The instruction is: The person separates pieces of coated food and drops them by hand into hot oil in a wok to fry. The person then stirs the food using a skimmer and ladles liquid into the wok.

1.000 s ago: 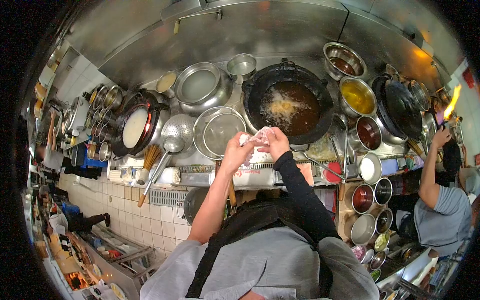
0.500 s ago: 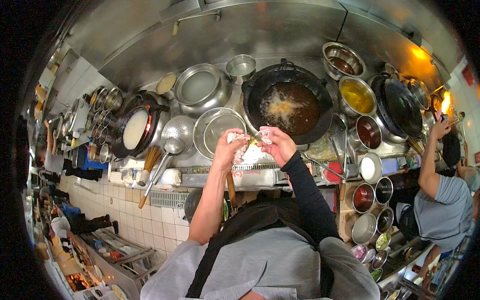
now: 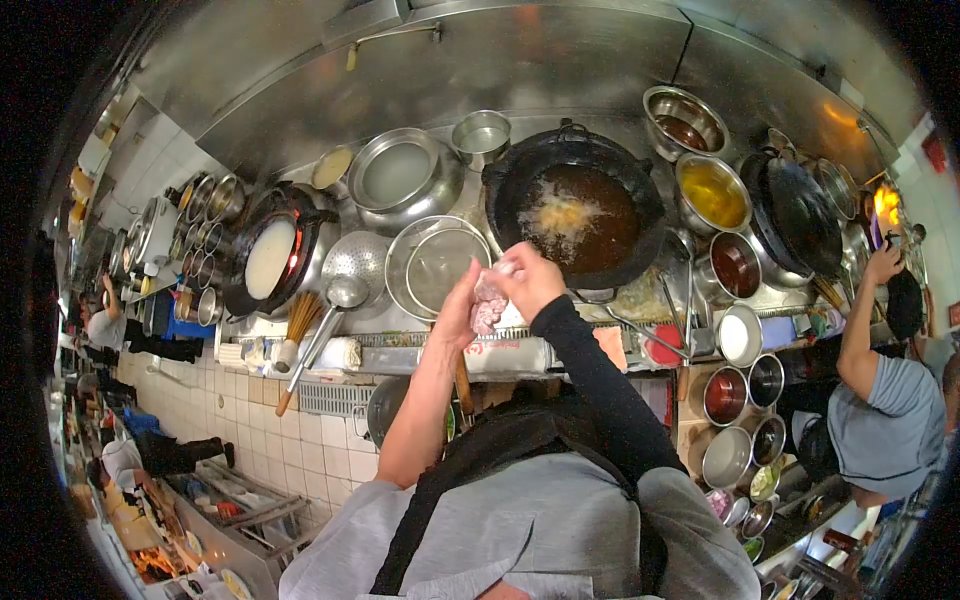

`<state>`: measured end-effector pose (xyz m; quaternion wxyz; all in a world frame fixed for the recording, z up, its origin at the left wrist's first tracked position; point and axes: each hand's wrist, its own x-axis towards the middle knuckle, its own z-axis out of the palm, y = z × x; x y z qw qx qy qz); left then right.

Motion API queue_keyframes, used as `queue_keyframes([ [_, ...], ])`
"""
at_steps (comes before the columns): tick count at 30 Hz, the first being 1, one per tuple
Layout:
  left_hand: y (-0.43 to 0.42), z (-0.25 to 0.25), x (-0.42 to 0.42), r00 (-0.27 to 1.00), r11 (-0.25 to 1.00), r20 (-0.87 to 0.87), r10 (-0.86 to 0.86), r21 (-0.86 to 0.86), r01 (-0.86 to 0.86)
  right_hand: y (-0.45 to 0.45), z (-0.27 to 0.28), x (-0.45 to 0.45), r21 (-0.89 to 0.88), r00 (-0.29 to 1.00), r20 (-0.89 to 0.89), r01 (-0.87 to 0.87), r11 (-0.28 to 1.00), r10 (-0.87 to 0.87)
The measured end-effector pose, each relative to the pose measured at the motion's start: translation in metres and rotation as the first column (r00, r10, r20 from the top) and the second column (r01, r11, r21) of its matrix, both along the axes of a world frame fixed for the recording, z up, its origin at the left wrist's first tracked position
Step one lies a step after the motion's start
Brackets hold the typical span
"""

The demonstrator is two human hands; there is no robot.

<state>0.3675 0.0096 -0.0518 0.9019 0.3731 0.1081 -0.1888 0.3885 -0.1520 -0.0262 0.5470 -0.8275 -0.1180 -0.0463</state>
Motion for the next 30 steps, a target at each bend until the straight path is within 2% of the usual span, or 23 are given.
queue_keyframes([
  [1,-0.006,0.007,-0.002,0.999,1.000,-0.019,0.030,-0.008,-0.030,0.000,0.004,0.000,-0.110,0.994,0.032,-0.098,0.989,0.102],
  [4,-0.004,0.007,-0.004,0.997,0.981,0.072,0.019,0.190,-0.033,-0.003,0.020,-0.007,-0.224,0.948,0.177,-0.223,0.949,0.265],
  [5,-0.003,0.008,-0.004,0.995,0.981,0.097,0.033,0.187,-0.051,-0.007,0.025,-0.008,-0.208,0.960,0.092,-0.242,0.948,0.266],
  [8,0.008,-0.002,-0.002,0.996,0.997,0.081,0.028,0.067,-0.034,-0.018,-0.002,0.000,-0.041,0.989,0.009,-0.145,0.989,0.146],
  [9,0.005,0.008,-0.004,0.997,0.998,0.047,0.059,0.030,-0.060,-0.019,-0.002,0.001,-0.002,0.987,-0.095,-0.132,0.991,0.132],
  [12,0.009,0.009,-0.005,0.999,0.999,0.008,0.037,-0.022,-0.037,-0.014,-0.003,-0.006,0.096,0.972,-0.110,-0.198,0.975,0.208],
  [13,0.005,0.008,-0.004,0.998,0.998,0.042,0.046,0.034,-0.047,-0.011,-0.009,-0.005,0.000,0.978,-0.042,-0.204,0.979,0.203],
  [15,-0.002,0.007,-0.003,0.992,0.987,0.111,0.061,0.144,-0.077,-0.009,-0.001,-0.009,-0.104,0.977,-0.056,-0.210,0.972,0.205],
  [16,-0.002,0.007,-0.004,0.991,0.987,0.123,0.060,0.141,-0.078,-0.008,0.006,-0.011,-0.156,0.976,-0.064,-0.214,0.964,0.206],
  [20,0.003,0.012,-0.007,0.990,0.989,0.139,0.026,0.141,-0.046,-0.010,0.003,-0.011,0.044,0.969,-0.119,-0.211,0.977,0.214],
  [24,0.000,0.019,-0.009,0.990,0.991,0.132,0.053,0.114,-0.069,-0.007,0.002,-0.011,0.016,0.979,-0.057,-0.194,0.981,0.195],
  [26,0.004,0.004,-0.005,0.992,0.994,0.121,0.037,0.097,-0.049,-0.006,0.001,-0.010,-0.037,0.982,0.005,-0.186,0.982,0.187],
  [29,0.009,0.001,-0.002,0.992,0.995,0.122,0.033,0.094,-0.044,-0.007,-0.004,-0.011,0.148,0.963,-0.147,-0.205,0.967,0.227],
  [30,0.010,0.004,-0.002,0.992,0.994,0.124,0.034,0.096,-0.046,-0.010,-0.005,-0.009,0.313,0.927,-0.241,-0.205,0.928,0.286],
])
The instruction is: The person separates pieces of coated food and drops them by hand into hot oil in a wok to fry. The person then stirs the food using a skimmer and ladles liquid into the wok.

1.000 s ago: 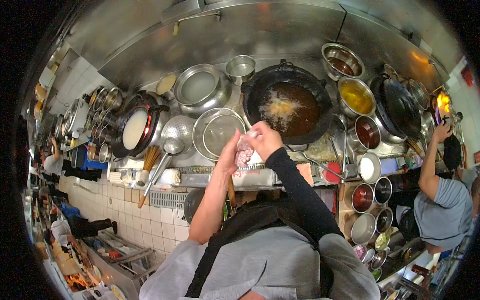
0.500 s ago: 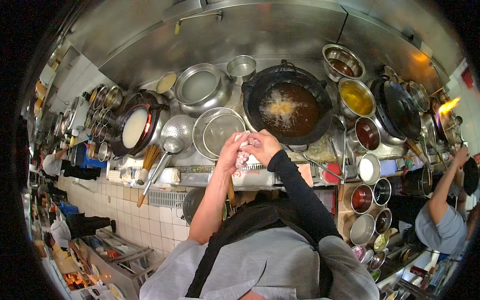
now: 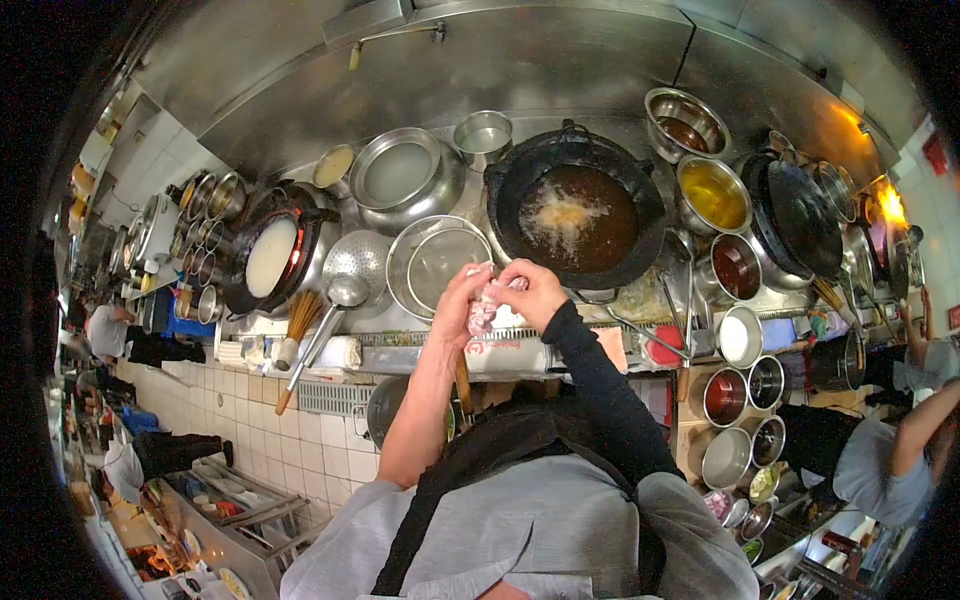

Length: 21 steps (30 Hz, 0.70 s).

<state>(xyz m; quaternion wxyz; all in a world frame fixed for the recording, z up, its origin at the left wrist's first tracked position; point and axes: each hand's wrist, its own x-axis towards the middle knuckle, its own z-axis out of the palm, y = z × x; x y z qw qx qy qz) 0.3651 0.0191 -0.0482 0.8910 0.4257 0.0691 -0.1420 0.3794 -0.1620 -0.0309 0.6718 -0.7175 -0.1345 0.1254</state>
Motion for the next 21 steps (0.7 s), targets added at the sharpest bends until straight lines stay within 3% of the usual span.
queue_keyframes([
  [3,0.001,0.008,0.000,1.000,0.996,-0.017,0.013,-0.090,-0.015,-0.013,0.000,0.004,0.450,0.918,-0.363,0.026,0.893,0.157],
  [6,0.006,0.014,-0.001,0.999,0.993,-0.041,-0.015,-0.120,0.010,-0.018,-0.006,0.005,0.520,0.904,-0.403,0.099,0.849,0.141],
  [15,0.010,0.004,0.003,0.998,0.981,-0.019,-0.052,-0.189,0.047,-0.017,-0.022,0.009,0.318,0.877,-0.481,0.170,0.933,0.004],
  [21,0.009,0.011,0.001,0.997,0.963,-0.030,-0.067,-0.262,0.056,-0.013,-0.023,0.008,0.355,0.881,-0.472,0.169,0.919,0.020],
])
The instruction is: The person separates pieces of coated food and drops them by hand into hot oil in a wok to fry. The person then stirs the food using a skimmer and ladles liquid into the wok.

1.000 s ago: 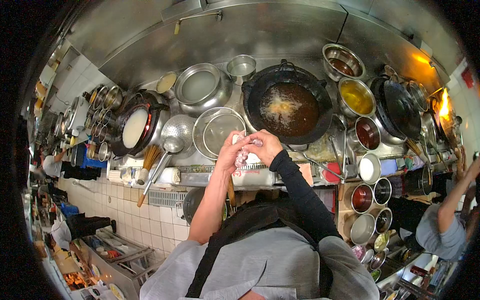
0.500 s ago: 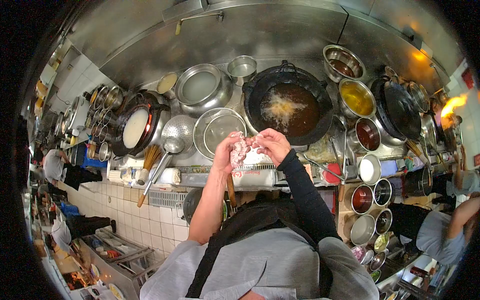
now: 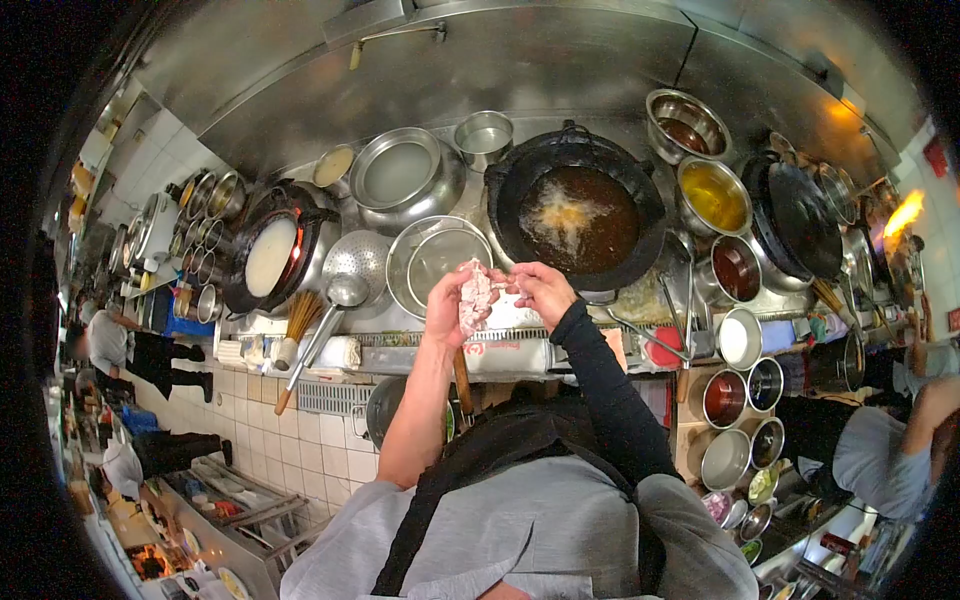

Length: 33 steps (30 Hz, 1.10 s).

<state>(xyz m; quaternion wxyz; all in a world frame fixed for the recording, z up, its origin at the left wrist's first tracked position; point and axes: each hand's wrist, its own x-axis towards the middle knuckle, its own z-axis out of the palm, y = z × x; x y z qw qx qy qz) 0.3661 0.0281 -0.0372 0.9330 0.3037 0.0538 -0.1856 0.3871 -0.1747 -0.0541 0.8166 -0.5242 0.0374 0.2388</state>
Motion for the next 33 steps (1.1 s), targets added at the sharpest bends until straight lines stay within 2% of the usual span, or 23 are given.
queue_keyframes([
  [3,-0.004,-0.001,-0.001,0.994,0.986,-0.008,0.105,0.134,-0.103,0.003,0.002,0.000,-0.121,0.980,0.176,0.117,0.986,-0.095],
  [6,-0.003,-0.002,0.000,0.996,0.981,0.006,0.085,0.175,-0.085,0.008,0.017,-0.001,-0.238,0.957,0.283,0.128,0.963,-0.057],
  [9,-0.006,-0.011,0.002,0.998,0.932,0.053,0.024,0.359,-0.041,0.021,0.015,-0.001,-0.359,0.928,0.372,0.136,0.923,0.008],
  [10,-0.009,-0.013,0.003,0.997,0.930,0.061,0.057,0.359,-0.075,0.027,0.017,-0.003,-0.476,0.915,0.396,0.128,0.870,0.081],
  [12,-0.019,-0.017,0.004,0.990,0.924,0.076,0.122,0.355,-0.141,0.031,0.018,-0.010,-0.672,0.729,0.624,0.318,0.669,0.281],
  [13,-0.024,-0.003,0.002,0.991,0.921,0.066,0.119,0.364,-0.135,0.031,0.018,-0.011,-0.714,0.611,0.682,0.434,0.550,0.403],
  [14,-0.027,0.012,-0.002,0.992,0.919,0.056,0.116,0.374,-0.128,0.029,0.019,-0.011,-0.731,0.615,0.668,0.440,0.521,0.419],
  [15,-0.028,0.021,-0.006,0.992,0.915,0.046,0.115,0.383,-0.124,0.027,0.012,-0.010,-0.686,0.690,0.654,0.369,0.627,0.310],
  [17,-0.022,0.002,-0.004,0.989,0.894,0.079,0.121,0.424,-0.143,0.028,-0.008,-0.003,-0.529,0.824,0.556,0.246,0.812,0.113],
  [18,-0.020,-0.004,-0.004,0.988,0.883,0.094,0.122,0.445,-0.151,0.031,-0.003,-0.004,-0.311,0.932,0.361,0.156,0.937,-0.035],
  [19,-0.018,-0.009,-0.004,0.984,0.886,0.074,0.164,0.427,-0.180,0.031,0.002,-0.004,-0.165,0.955,0.271,0.165,0.973,-0.116],
  [21,-0.014,-0.015,-0.003,0.970,0.889,0.034,0.241,0.394,-0.235,0.028,0.013,-0.004,0.131,0.971,0.056,0.225,0.966,-0.234],
  [22,-0.013,-0.016,-0.003,0.972,0.896,0.023,0.233,0.384,-0.224,0.028,0.012,-0.004,0.212,0.970,0.041,0.227,0.951,-0.241],
  [25,-0.025,-0.007,-0.013,0.986,0.868,0.144,0.087,0.474,-0.146,0.032,-0.001,-0.002,0.441,0.967,-0.003,0.230,0.867,-0.255],
  [26,-0.031,0.001,-0.016,0.988,0.886,0.136,0.072,0.447,-0.126,0.037,-0.008,-0.003,0.438,0.968,0.002,0.223,0.871,-0.249],
  [29,-0.040,-0.008,-0.010,0.974,0.844,0.181,0.140,0.492,-0.213,0.039,-0.020,-0.006,0.401,0.969,0.004,0.226,0.888,-0.248],
  [30,-0.033,-0.012,-0.007,0.985,0.825,0.155,0.071,0.547,-0.146,0.036,-0.020,-0.006,0.366,0.966,0.019,0.234,0.901,-0.259],
  [33,-0.028,-0.016,-0.008,0.993,0.823,0.118,0.010,0.564,-0.075,0.028,-0.016,-0.003,0.395,0.959,0.021,0.250,0.884,-0.281],
])
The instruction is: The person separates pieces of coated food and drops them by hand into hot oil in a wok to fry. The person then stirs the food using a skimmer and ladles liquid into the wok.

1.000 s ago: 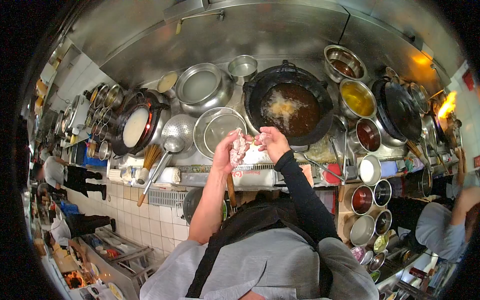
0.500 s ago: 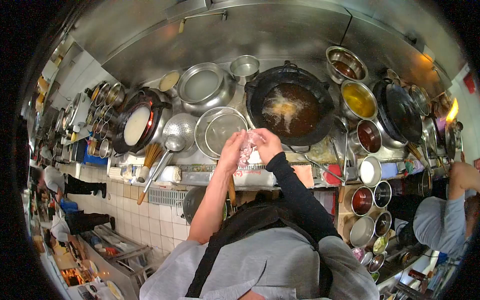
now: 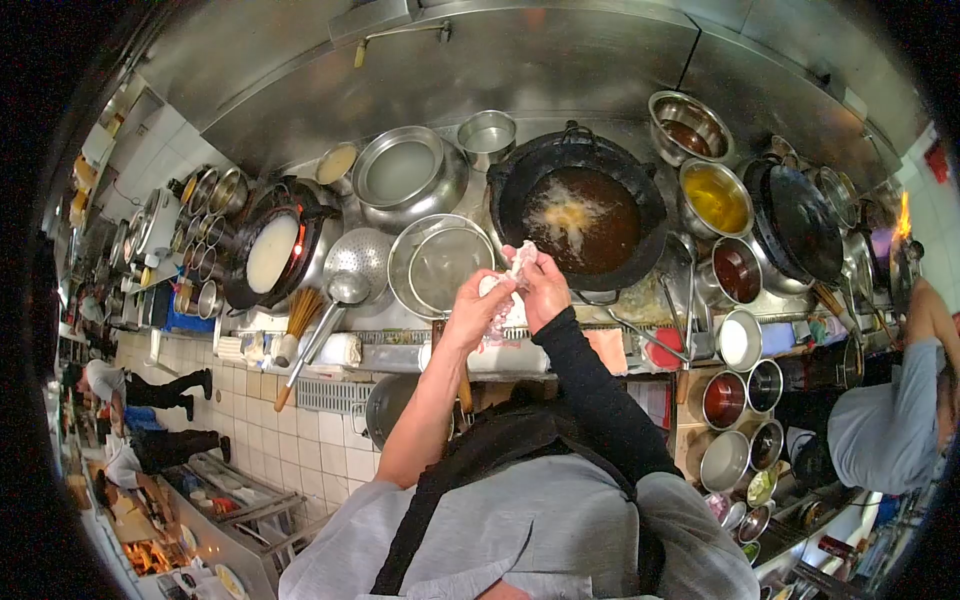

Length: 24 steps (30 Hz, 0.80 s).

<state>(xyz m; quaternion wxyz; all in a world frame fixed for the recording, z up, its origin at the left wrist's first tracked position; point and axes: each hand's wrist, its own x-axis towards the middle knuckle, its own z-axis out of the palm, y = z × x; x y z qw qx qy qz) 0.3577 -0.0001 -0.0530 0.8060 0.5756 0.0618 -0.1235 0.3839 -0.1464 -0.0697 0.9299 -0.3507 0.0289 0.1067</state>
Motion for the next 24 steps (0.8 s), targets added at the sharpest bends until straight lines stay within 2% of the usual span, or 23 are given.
queue_keyframes([
  [1,0.000,0.005,-0.002,0.999,0.999,-0.006,0.034,-0.032,-0.034,0.000,0.013,-0.001,0.007,0.998,-0.044,0.045,0.999,-0.045],
  [4,-0.001,0.012,-0.003,0.994,0.988,-0.012,0.106,-0.115,-0.107,-0.018,0.004,0.010,-0.159,0.999,0.031,0.045,0.986,-0.041],
  [6,0.002,0.001,0.003,0.992,0.981,0.002,0.127,-0.151,-0.125,-0.021,0.003,0.009,-0.047,0.998,-0.033,0.050,0.998,-0.052],
  [9,-0.003,-0.007,0.004,0.998,0.997,0.026,0.054,-0.062,-0.052,-0.005,0.003,0.008,0.095,0.996,-0.042,0.082,0.992,-0.079],
  [13,-0.023,0.000,-0.002,0.984,0.992,0.143,0.106,0.052,-0.114,0.012,0.001,0.003,0.034,0.992,0.044,0.115,0.993,-0.116],
  [16,-0.013,-0.010,0.006,0.990,0.949,0.141,0.007,0.310,-0.051,0.009,0.015,-0.001,0.059,0.999,0.026,0.035,0.998,-0.037],
  [19,-0.009,-0.011,0.005,0.999,0.963,0.048,-0.009,0.270,-0.004,0.006,0.012,0.003,-0.011,0.996,0.090,0.024,1.000,-0.023],
  [24,-0.010,-0.012,0.001,0.987,0.987,-0.020,0.162,0.015,-0.161,-0.018,0.008,0.014,-0.220,0.993,0.086,0.098,0.971,-0.080],
])
